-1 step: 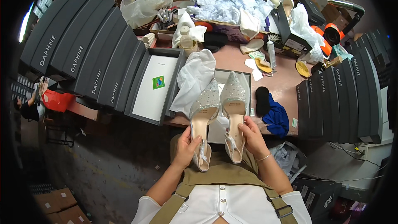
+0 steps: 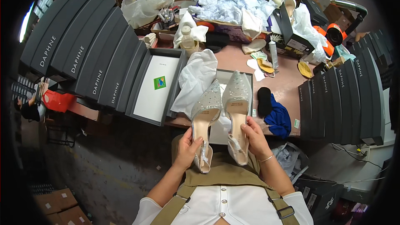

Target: Packing high-heeled shoes into boxes with tissue paper.

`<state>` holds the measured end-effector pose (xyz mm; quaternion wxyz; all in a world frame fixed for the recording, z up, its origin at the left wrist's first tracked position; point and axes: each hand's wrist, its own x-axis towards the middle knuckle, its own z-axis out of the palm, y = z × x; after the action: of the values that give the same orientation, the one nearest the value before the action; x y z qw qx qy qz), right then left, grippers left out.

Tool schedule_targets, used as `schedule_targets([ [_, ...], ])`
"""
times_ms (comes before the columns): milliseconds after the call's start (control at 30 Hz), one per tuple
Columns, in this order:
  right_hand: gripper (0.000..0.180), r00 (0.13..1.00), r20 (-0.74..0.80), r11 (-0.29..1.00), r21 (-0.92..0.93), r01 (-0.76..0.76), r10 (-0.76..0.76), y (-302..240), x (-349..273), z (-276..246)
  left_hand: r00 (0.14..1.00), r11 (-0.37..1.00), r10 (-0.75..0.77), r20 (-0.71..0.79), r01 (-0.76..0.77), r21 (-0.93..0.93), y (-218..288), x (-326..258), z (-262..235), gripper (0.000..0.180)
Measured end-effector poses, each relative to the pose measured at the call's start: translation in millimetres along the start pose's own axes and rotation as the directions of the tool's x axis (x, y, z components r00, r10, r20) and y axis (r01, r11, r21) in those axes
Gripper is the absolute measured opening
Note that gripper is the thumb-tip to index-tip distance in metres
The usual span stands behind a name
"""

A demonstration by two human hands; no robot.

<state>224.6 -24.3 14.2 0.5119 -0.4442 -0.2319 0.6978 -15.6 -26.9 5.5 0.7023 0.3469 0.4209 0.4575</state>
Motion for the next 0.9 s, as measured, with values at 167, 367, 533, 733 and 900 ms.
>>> schedule_targets([
  [167,0.033,0.998,0.02,0.999,-0.007,-0.052,0.052,-30,-32,5,0.996,0.991,-0.081,0.025,0.084,-0.107,11,-3,-8,0.042],
  [367,0.04,0.998,-0.014,0.994,-0.093,-0.064,0.063,-15,-46,-7,0.975,0.968,-0.186,0.121,0.203,-0.15,14,-7,-15,0.041],
  [533,0.042,0.999,0.022,0.989,-0.149,-0.022,0.025,-6,-48,-14,0.976,0.98,-0.173,0.132,0.184,-0.074,13,-12,-17,0.043],
  [733,0.043,0.995,0.066,0.949,-0.304,0.086,-0.069,-9,-54,-22,0.987,0.992,-0.058,0.15,0.04,0.12,18,-16,-26,0.044],
  [900,0.045,0.99,0.066,0.93,-0.342,0.138,-0.123,-6,-60,-20,0.986,0.975,-0.004,0.168,-0.034,0.221,17,-17,-37,0.047],
])
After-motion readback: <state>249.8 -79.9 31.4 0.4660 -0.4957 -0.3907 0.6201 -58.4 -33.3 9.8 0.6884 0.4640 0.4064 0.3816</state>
